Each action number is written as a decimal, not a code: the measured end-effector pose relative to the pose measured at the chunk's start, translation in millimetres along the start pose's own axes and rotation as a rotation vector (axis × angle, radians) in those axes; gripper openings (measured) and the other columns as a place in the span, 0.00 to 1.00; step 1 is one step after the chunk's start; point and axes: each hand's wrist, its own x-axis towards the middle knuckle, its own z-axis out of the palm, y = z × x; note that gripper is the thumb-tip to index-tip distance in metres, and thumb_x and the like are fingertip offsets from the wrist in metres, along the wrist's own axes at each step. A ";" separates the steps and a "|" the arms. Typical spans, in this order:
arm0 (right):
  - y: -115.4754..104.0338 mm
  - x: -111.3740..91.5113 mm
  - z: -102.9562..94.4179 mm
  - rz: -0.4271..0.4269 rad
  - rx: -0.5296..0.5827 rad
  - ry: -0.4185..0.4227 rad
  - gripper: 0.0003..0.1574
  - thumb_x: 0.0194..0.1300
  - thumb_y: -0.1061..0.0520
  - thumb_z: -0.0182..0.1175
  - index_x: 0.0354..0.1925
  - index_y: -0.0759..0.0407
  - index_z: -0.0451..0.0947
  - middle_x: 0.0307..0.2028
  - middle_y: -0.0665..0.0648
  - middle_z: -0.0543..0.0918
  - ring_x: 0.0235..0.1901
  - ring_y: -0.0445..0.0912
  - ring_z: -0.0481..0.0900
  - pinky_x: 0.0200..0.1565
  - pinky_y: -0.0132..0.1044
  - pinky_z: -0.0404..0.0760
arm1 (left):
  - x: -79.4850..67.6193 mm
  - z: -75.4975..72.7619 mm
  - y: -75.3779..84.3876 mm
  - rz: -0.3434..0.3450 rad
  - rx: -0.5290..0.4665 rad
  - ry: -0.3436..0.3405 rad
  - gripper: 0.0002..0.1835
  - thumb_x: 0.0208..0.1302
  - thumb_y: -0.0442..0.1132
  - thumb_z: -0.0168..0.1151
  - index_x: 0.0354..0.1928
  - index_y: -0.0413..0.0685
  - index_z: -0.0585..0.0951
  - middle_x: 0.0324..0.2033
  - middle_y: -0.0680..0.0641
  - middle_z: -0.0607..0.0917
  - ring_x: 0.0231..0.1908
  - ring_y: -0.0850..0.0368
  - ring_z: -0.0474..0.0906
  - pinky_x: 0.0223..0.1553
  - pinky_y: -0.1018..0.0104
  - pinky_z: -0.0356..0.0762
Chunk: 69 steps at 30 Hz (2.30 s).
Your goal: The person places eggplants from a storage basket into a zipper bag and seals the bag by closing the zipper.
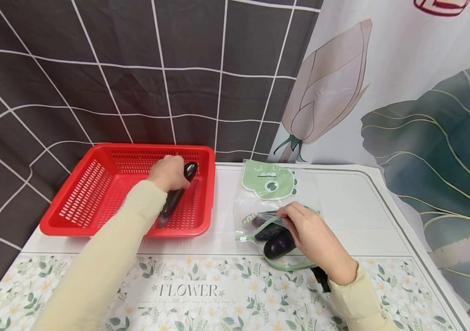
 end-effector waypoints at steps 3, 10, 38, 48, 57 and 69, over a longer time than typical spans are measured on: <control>-0.2 0.2 -0.3 -0.003 0.001 0.000 0.14 0.59 0.75 0.65 0.42 0.62 0.79 0.39 0.54 0.83 0.37 0.46 0.83 0.39 0.41 0.84 | -3.9 -3.3 4.3 0.011 0.004 0.015 0.16 0.52 0.39 0.74 0.37 0.37 0.81 0.31 0.38 0.83 0.28 0.45 0.80 0.30 0.53 0.81; -1.0 0.8 -0.5 -0.005 -0.001 0.007 0.15 0.57 0.75 0.65 0.41 0.62 0.79 0.38 0.53 0.83 0.37 0.46 0.83 0.39 0.41 0.84 | -12.9 -11.1 11.8 0.046 0.009 0.066 0.22 0.50 0.39 0.76 0.43 0.36 0.77 0.34 0.37 0.84 0.30 0.44 0.81 0.34 0.48 0.83; -0.4 -0.1 1.2 0.003 0.001 -0.004 0.15 0.58 0.74 0.65 0.41 0.62 0.79 0.39 0.54 0.83 0.38 0.46 0.83 0.40 0.42 0.84 | -54.1 -31.6 49.6 0.167 -0.029 0.191 0.24 0.51 0.35 0.71 0.52 0.39 0.75 0.36 0.38 0.84 0.32 0.42 0.83 0.34 0.45 0.83; 0.9 0.4 2.1 -0.006 0.003 -0.003 0.12 0.60 0.74 0.63 0.41 0.62 0.79 0.39 0.54 0.83 0.38 0.47 0.83 0.40 0.42 0.84 | -73.4 -33.8 63.1 0.221 -0.045 0.242 0.24 0.52 0.33 0.70 0.52 0.41 0.75 0.35 0.40 0.85 0.33 0.44 0.83 0.34 0.48 0.83; 0.8 0.4 2.0 -0.003 0.003 -0.005 0.14 0.58 0.74 0.65 0.41 0.62 0.79 0.39 0.54 0.83 0.38 0.47 0.83 0.40 0.42 0.84 | -88.9 -31.3 71.8 0.271 -0.053 0.315 0.25 0.51 0.33 0.74 0.52 0.41 0.76 0.37 0.40 0.86 0.35 0.44 0.84 0.35 0.48 0.84; 0.8 -0.3 1.9 -0.011 -0.004 0.003 0.13 0.60 0.74 0.63 0.42 0.63 0.79 0.39 0.54 0.83 0.37 0.47 0.83 0.39 0.42 0.83 | -113.9 -31.4 83.4 0.365 -0.079 0.399 0.26 0.51 0.33 0.73 0.53 0.43 0.77 0.41 0.43 0.87 0.35 0.45 0.85 0.36 0.51 0.84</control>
